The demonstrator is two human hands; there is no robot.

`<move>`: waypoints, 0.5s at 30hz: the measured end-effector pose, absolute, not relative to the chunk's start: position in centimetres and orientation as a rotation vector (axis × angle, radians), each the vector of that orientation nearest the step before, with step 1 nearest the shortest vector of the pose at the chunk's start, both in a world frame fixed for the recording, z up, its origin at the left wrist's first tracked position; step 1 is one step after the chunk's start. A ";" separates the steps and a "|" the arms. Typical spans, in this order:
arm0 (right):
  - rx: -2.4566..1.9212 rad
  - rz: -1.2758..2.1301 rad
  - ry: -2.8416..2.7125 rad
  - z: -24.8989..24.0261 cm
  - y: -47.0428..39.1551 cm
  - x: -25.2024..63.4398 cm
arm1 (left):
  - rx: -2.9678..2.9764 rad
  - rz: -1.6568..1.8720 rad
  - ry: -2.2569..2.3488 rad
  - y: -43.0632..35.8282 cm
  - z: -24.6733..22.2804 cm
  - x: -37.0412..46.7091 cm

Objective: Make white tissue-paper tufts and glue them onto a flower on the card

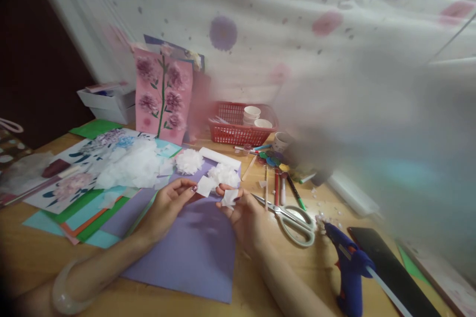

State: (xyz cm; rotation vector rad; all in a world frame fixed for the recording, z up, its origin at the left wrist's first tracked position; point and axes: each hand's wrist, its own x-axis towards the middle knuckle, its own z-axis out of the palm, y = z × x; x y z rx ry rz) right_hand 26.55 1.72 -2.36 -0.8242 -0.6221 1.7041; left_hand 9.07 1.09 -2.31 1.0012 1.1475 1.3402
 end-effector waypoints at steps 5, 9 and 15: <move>-0.824 1.777 -0.414 -2.2 2.2 27.0 | 0.762 1.341 0.969 1.1 -2.2 9.3; -0.813 1.790 -0.507 -2.5 2.2 26.8 | 0.711 1.295 0.941 1.3 -2.3 9.5; -0.806 1.782 -0.695 -2.6 1.6 26.1 | 0.943 1.208 1.050 1.2 -2.5 9.3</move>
